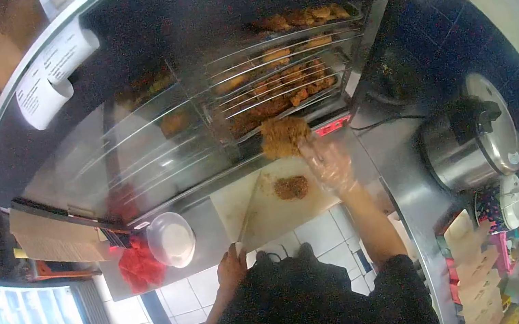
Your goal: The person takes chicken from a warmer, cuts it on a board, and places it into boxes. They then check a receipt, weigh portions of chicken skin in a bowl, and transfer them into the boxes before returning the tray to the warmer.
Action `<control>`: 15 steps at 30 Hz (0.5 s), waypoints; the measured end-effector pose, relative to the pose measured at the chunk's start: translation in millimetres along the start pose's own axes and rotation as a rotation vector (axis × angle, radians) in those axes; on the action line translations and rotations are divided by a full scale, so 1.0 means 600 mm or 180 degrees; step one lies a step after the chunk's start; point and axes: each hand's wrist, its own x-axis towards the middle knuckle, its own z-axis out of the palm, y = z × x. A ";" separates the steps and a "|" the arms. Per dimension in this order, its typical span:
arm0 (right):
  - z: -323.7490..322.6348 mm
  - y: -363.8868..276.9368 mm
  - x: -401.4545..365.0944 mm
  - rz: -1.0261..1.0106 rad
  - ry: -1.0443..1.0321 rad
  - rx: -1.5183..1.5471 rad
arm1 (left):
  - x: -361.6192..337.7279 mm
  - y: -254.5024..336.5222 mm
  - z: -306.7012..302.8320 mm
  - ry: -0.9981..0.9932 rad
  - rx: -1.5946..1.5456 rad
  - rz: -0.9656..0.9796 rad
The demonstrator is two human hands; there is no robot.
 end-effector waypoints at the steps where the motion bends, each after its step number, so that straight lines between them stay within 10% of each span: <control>1: 0.012 -0.011 -0.021 0.0136 -0.0133 0.0079 | 0.005 -0.001 0.003 0.0028 0.0026 0.0004; 15: 0.083 -0.051 -0.177 0.0747 -0.1026 0.0608 | 0.016 -0.010 0.026 -0.0211 -0.0132 -0.0638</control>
